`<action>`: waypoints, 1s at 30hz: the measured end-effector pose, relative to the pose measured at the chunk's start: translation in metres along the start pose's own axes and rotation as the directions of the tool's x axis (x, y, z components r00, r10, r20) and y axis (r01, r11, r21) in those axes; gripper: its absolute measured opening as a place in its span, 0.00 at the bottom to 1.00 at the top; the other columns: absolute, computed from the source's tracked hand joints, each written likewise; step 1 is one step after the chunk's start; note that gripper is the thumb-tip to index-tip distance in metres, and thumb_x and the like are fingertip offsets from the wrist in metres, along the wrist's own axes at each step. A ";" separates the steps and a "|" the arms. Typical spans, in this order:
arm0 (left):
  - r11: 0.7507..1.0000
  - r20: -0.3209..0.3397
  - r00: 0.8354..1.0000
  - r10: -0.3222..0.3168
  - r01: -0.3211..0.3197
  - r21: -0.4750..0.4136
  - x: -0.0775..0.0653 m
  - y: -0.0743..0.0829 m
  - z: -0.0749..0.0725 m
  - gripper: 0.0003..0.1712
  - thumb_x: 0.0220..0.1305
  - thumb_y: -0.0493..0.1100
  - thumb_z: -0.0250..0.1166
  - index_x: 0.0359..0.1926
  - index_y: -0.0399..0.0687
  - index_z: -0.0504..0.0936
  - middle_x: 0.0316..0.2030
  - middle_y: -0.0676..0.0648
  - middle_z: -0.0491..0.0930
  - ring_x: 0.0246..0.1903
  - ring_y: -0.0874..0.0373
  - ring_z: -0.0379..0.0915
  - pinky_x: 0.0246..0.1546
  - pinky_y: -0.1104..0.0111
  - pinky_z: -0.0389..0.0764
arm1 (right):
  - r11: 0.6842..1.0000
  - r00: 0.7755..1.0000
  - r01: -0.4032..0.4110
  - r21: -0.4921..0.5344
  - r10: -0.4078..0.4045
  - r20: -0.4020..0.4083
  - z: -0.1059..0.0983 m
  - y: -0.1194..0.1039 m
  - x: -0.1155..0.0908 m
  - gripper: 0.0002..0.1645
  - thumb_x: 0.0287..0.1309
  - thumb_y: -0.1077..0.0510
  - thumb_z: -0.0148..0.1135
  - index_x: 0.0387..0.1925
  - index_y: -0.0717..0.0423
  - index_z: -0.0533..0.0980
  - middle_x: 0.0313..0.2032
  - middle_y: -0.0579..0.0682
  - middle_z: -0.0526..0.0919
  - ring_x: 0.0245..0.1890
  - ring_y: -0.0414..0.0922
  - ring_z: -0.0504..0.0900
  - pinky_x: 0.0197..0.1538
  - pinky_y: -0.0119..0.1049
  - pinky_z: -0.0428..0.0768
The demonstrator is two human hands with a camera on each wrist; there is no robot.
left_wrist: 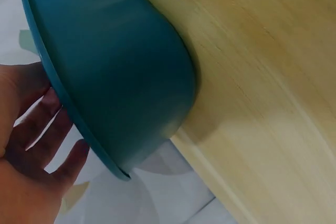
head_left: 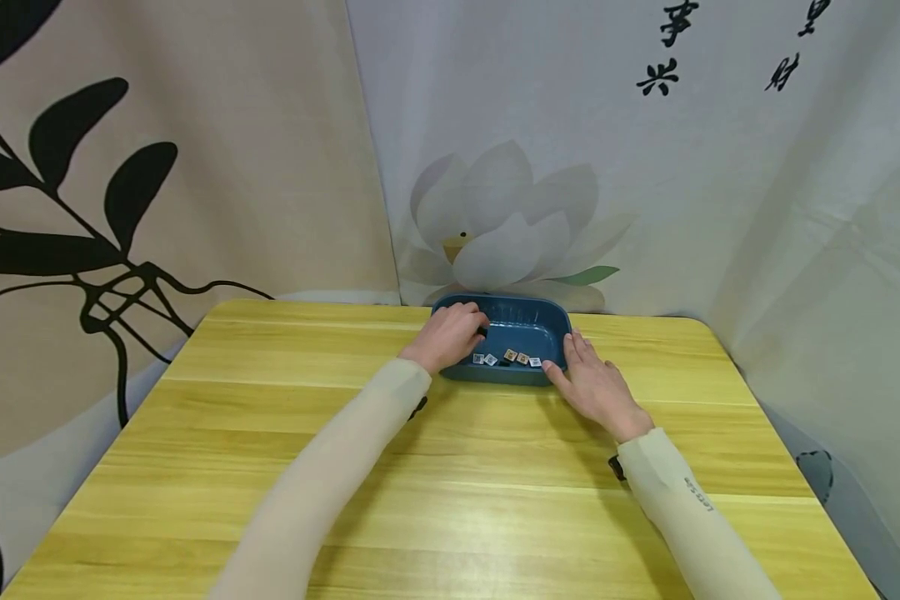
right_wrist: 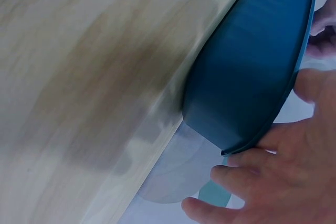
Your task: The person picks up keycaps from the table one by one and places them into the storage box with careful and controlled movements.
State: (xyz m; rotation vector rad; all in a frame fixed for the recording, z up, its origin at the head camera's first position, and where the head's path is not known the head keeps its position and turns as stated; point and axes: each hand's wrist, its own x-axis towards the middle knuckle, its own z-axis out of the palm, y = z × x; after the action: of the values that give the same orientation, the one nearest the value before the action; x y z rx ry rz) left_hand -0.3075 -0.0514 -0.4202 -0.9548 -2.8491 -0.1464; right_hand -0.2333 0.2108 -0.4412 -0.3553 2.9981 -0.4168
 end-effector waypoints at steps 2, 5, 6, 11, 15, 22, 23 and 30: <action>1.000 0.024 1.000 -0.018 0.018 0.002 0.003 0.000 0.003 0.12 0.73 0.45 0.67 0.54 0.50 0.88 0.47 0.48 0.83 0.47 0.53 0.80 0.50 0.61 0.81 | 1.000 1.000 0.000 0.001 0.000 0.002 0.000 0.000 0.000 0.50 0.80 0.34 0.38 0.79 0.71 0.45 0.80 0.67 0.42 0.79 0.65 0.47 0.71 0.71 0.56; 0.999 0.054 0.998 -0.043 0.042 0.013 0.007 0.000 0.006 0.12 0.73 0.45 0.67 0.54 0.51 0.89 0.48 0.49 0.83 0.48 0.53 0.81 0.50 0.61 0.82 | 1.000 1.000 -0.001 0.002 0.001 0.004 0.000 -0.001 0.000 0.50 0.80 0.34 0.38 0.79 0.71 0.45 0.80 0.67 0.42 0.79 0.65 0.47 0.71 0.71 0.55; 0.998 0.065 0.996 -0.054 0.053 0.015 0.008 0.000 0.006 0.12 0.73 0.45 0.67 0.54 0.52 0.89 0.48 0.49 0.83 0.48 0.53 0.81 0.51 0.61 0.82 | 1.000 1.000 -0.002 0.001 0.002 0.005 0.000 -0.001 0.000 0.50 0.80 0.35 0.38 0.79 0.71 0.45 0.80 0.67 0.42 0.79 0.65 0.47 0.71 0.71 0.55; 0.994 0.106 0.989 -0.106 0.106 0.010 0.013 0.001 0.011 0.13 0.73 0.45 0.67 0.55 0.54 0.89 0.49 0.50 0.84 0.49 0.55 0.82 0.51 0.61 0.82 | 1.000 1.000 -0.005 -0.001 0.005 0.005 0.000 -0.001 0.001 0.50 0.80 0.35 0.39 0.79 0.72 0.45 0.80 0.67 0.43 0.79 0.65 0.47 0.72 0.71 0.55; 0.991 0.118 0.984 -0.135 0.137 -0.008 0.016 0.000 0.013 0.15 0.73 0.47 0.68 0.58 0.54 0.87 0.52 0.49 0.84 0.50 0.55 0.82 0.51 0.61 0.82 | 1.000 1.000 -0.004 0.001 0.004 0.007 0.000 -0.002 0.001 0.50 0.80 0.35 0.38 0.79 0.71 0.45 0.80 0.67 0.42 0.79 0.65 0.47 0.71 0.71 0.55; 0.989 0.035 0.989 -0.144 0.145 -0.039 0.006 -0.003 0.010 0.19 0.76 0.49 0.64 0.62 0.52 0.84 0.57 0.47 0.81 0.54 0.51 0.80 0.56 0.55 0.79 | 1.000 1.000 -0.001 0.003 0.001 0.012 0.000 -0.002 0.000 0.51 0.80 0.34 0.38 0.80 0.71 0.45 0.81 0.66 0.42 0.79 0.65 0.46 0.72 0.71 0.55; 0.988 0.017 0.989 -0.146 0.146 -0.050 0.003 -0.004 0.009 0.19 0.76 0.49 0.63 0.63 0.52 0.83 0.59 0.46 0.80 0.56 0.50 0.78 0.58 0.54 0.78 | 1.000 1.000 -0.002 0.003 0.002 0.012 0.000 -0.002 0.000 0.51 0.80 0.34 0.38 0.80 0.71 0.45 0.81 0.66 0.42 0.79 0.65 0.46 0.72 0.71 0.55; 0.978 -0.096 0.981 -0.170 0.156 -0.137 -0.024 -0.012 0.006 0.26 0.77 0.52 0.61 0.69 0.48 0.77 0.67 0.44 0.74 0.66 0.47 0.71 0.68 0.49 0.69 | 1.000 1.000 -0.003 0.001 0.003 -0.002 -0.001 0.000 0.001 0.51 0.80 0.33 0.38 0.80 0.71 0.45 0.81 0.67 0.42 0.79 0.66 0.47 0.71 0.71 0.56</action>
State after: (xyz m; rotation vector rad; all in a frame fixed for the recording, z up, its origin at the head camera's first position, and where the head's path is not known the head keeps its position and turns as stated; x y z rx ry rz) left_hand -0.2957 -0.0742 -0.4302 -0.7078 -2.8434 -0.3917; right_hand -0.2340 0.2109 -0.4403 -0.3512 3.0002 -0.4191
